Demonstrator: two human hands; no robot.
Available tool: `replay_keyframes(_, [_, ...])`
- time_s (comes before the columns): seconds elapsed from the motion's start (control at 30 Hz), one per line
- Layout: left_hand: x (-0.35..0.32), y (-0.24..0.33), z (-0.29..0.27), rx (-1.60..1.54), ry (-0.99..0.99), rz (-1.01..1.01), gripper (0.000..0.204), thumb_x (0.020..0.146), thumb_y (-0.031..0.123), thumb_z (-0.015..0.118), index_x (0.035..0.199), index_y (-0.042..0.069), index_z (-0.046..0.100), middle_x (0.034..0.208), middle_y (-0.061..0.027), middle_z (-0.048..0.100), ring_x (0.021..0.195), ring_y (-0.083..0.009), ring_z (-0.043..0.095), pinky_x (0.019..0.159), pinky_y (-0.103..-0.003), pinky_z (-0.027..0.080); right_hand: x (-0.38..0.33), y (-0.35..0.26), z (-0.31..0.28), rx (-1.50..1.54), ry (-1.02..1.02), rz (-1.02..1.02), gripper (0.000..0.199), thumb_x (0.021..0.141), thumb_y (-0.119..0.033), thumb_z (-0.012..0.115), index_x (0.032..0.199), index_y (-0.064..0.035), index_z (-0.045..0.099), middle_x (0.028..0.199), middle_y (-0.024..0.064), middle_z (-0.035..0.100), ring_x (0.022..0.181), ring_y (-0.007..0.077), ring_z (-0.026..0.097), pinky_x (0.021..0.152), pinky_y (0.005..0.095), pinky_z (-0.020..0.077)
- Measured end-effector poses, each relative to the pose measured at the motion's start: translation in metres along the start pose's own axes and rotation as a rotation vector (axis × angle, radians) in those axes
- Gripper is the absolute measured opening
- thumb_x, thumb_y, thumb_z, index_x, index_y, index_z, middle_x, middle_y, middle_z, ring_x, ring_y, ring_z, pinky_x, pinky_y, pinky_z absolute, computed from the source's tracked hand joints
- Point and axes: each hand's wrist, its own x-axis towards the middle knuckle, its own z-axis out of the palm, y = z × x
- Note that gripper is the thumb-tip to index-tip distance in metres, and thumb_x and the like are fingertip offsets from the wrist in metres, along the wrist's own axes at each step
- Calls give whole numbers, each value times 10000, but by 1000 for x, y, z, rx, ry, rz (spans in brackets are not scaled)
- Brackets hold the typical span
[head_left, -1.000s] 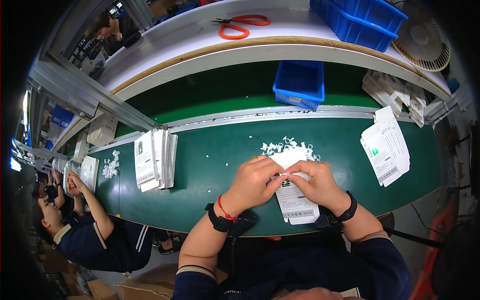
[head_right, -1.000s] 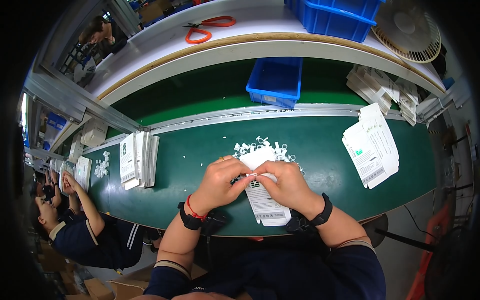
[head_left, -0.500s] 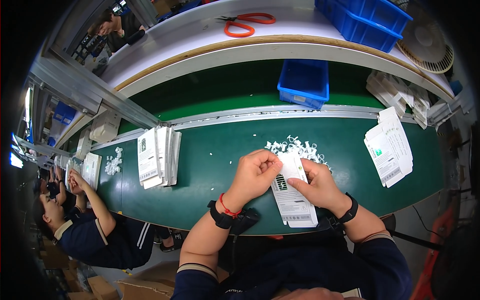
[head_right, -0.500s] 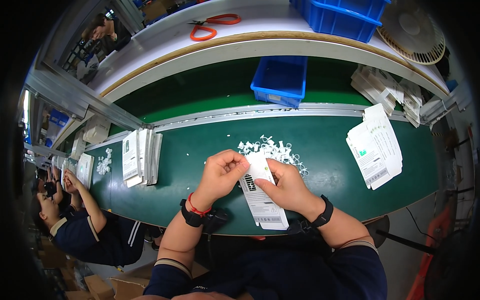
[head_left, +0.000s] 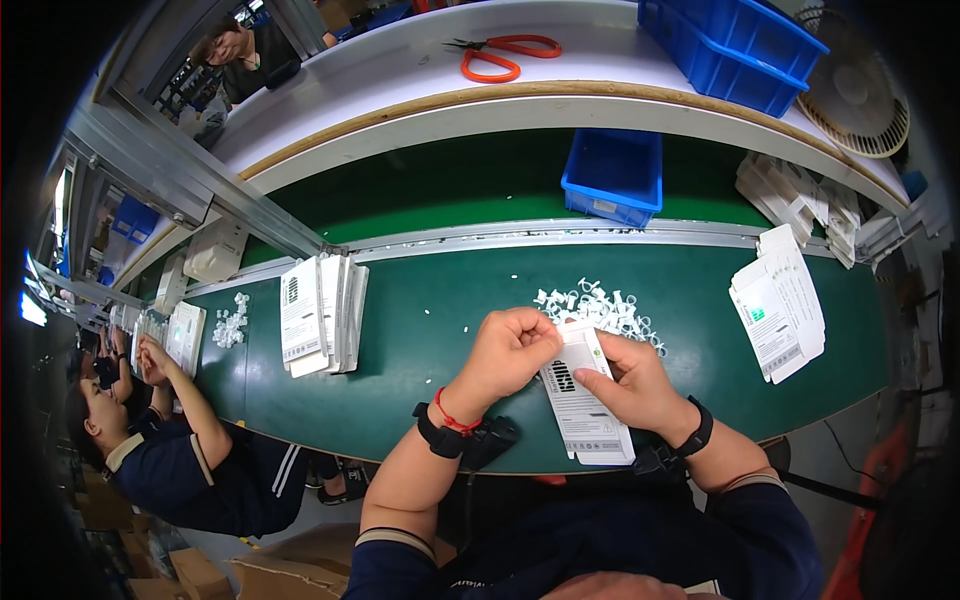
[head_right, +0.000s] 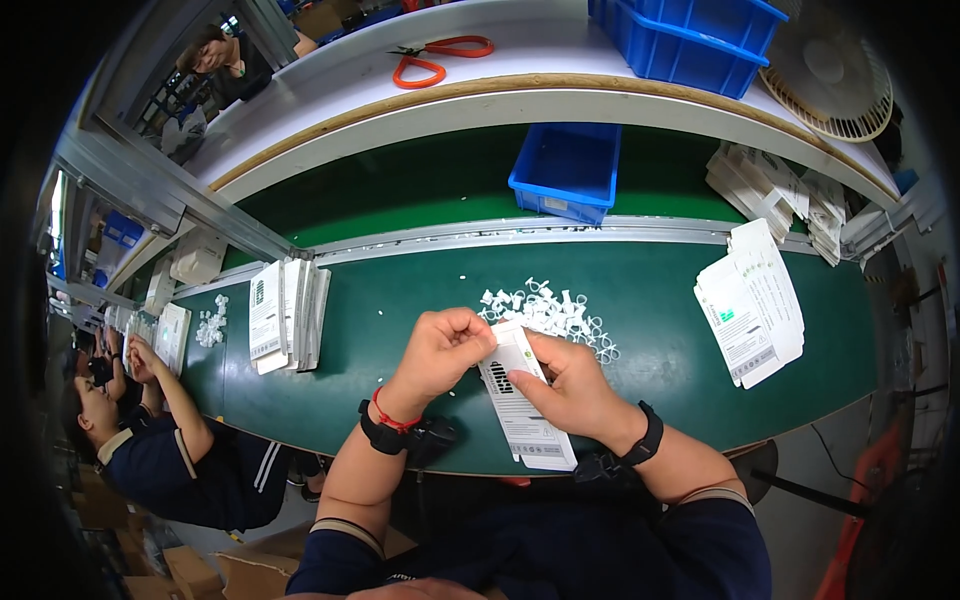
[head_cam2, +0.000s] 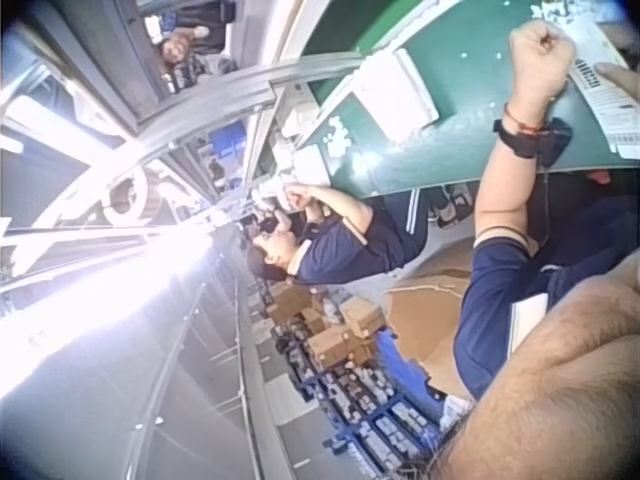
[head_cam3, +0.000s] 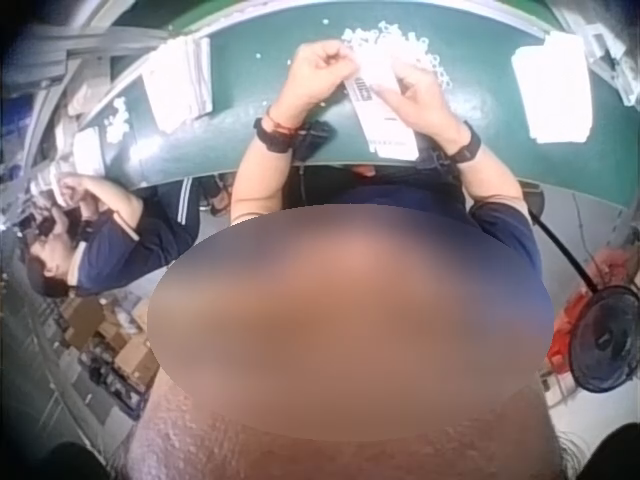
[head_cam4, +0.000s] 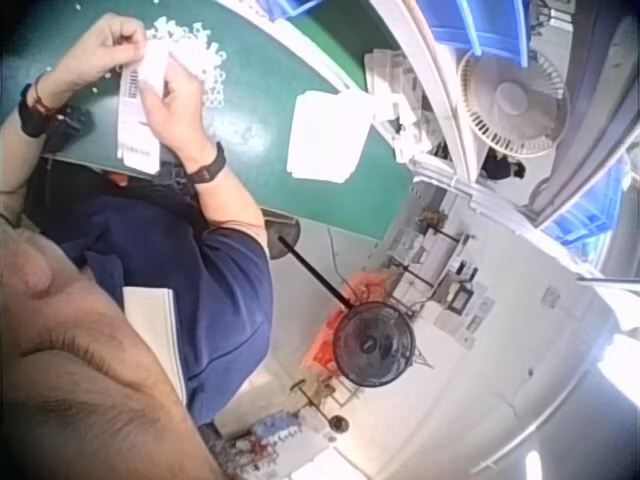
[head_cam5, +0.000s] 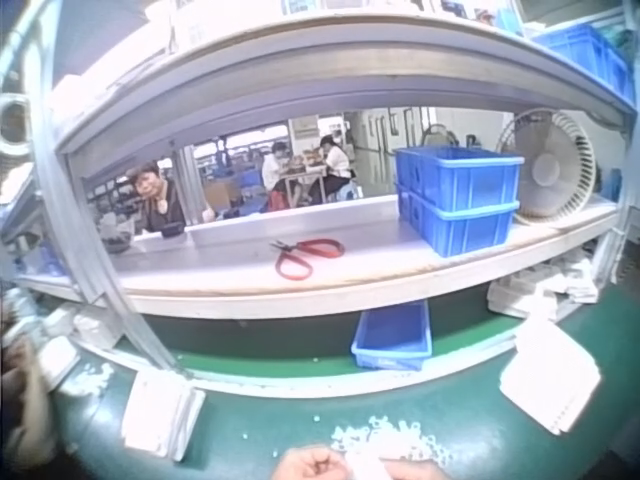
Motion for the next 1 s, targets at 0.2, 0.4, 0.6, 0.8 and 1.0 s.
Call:
replay_keyframes(0.2, [-9,3,7,-13,39,45,53,773,33,646,745,-5,623,715,11,605,664,-31,526,567,-195,435,1,-13,2,-417,-39,-174,458,819,-60,614,1247,53,501,1114,215,603,1009,268,614,861,320,466])
replay_keyframes(0.4, [-17,4,27,477,315,471,82,715,72,659,696,16,602,647,-74,540,529,-146,508,471,-274,395,-8,-4,4,-265,-53,-74,439,808,-45,610,1219,74,512,1122,207,599,1018,243,603,871,320,461])
replay_keyframes(0.6, [-16,-6,19,143,194,225,75,777,64,639,738,9,608,713,-18,548,580,-52,467,501,-214,375,-1,-11,7,-148,-62,-81,416,822,-48,614,1205,78,514,1146,152,553,1008,178,561,832,278,471])
replay_keyframes(0.8, [-13,3,14,248,138,277,71,793,62,626,752,8,607,721,-5,534,587,-44,449,505,-207,360,-2,-14,-1,456,117,207,221,886,-18,559,1081,74,610,1117,145,586,936,161,602,723,248,521])
replay_keyframes(1.0, [-12,7,13,250,-137,302,53,791,59,629,776,11,611,709,-8,520,588,-59,453,506,-214,358,-2,3,-8,342,162,194,90,829,79,585,909,51,615,795,86,660,709,114,632,669,223,515])
